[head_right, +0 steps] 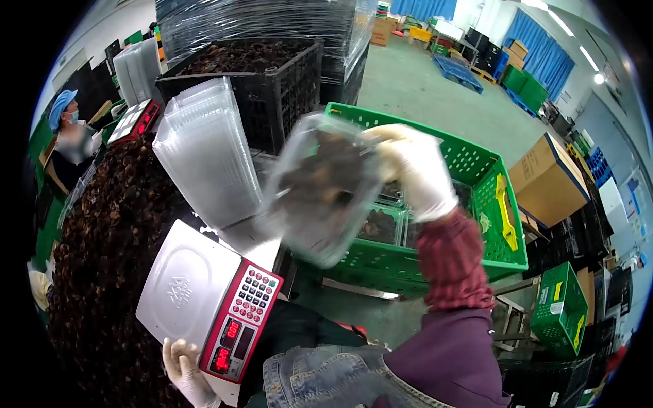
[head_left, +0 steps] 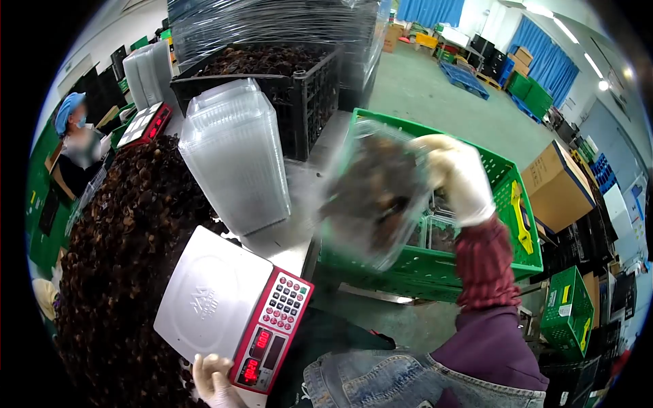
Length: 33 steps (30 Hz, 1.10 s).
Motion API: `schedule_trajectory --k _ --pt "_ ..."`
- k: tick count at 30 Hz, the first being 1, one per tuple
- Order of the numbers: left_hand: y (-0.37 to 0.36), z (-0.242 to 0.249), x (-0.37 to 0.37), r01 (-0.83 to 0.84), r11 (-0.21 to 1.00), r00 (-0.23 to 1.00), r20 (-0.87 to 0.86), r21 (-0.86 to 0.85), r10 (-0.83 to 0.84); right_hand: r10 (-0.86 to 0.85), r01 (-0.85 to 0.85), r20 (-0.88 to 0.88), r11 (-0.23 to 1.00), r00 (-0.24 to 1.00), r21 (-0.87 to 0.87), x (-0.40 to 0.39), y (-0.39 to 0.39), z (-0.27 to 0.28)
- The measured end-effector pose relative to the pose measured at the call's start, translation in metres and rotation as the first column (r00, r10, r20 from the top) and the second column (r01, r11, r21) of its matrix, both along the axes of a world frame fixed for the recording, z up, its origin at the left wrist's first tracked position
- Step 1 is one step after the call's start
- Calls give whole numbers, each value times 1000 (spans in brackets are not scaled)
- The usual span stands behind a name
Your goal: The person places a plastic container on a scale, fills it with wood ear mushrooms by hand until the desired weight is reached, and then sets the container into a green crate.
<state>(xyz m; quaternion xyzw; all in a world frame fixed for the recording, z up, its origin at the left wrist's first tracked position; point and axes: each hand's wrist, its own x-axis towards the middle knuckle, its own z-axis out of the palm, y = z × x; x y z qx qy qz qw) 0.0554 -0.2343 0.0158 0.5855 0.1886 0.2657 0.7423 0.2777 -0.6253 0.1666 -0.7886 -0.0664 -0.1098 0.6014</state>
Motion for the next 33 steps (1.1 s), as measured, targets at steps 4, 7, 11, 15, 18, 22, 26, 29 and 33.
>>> schedule_trajectory --k 4,7,11,15,18,22,26,29,33 --pt "31 -5 -25 -264 964 950 -181 -23 256 20 -8 -73 985 997 172 87 -148 -62" --pt "78 -50 -55 -349 937 929 -135 4 346 -24 19 -90 998 996 -52 151 -267 -176" --pt "73 -26 -54 -359 872 811 -350 333 468 -492 371 -467 868 734 -330 159 -244 -252" --pt "127 -61 -56 -149 695 866 -246 704 435 -400 131 6 286 917 -949 221 -270 -259" --pt "176 -73 -30 -114 418 835 -141 901 532 -214 327 291 163 933 -931 261 -208 -207" --pt "216 -81 15 124 145 684 -190 982 704 106 424 461 252 881 -870 320 -81 -131" --pt "198 -124 11 305 328 633 -448 894 631 340 293 652 689 677 -663 256 102 -55" --pt "170 -129 -27 192 359 756 -371 913 539 473 550 812 600 343 -582 237 168 -42" --pt "136 -118 -69 173 284 771 -309 943 557 625 482 746 593 228 -645 240 203 -42"
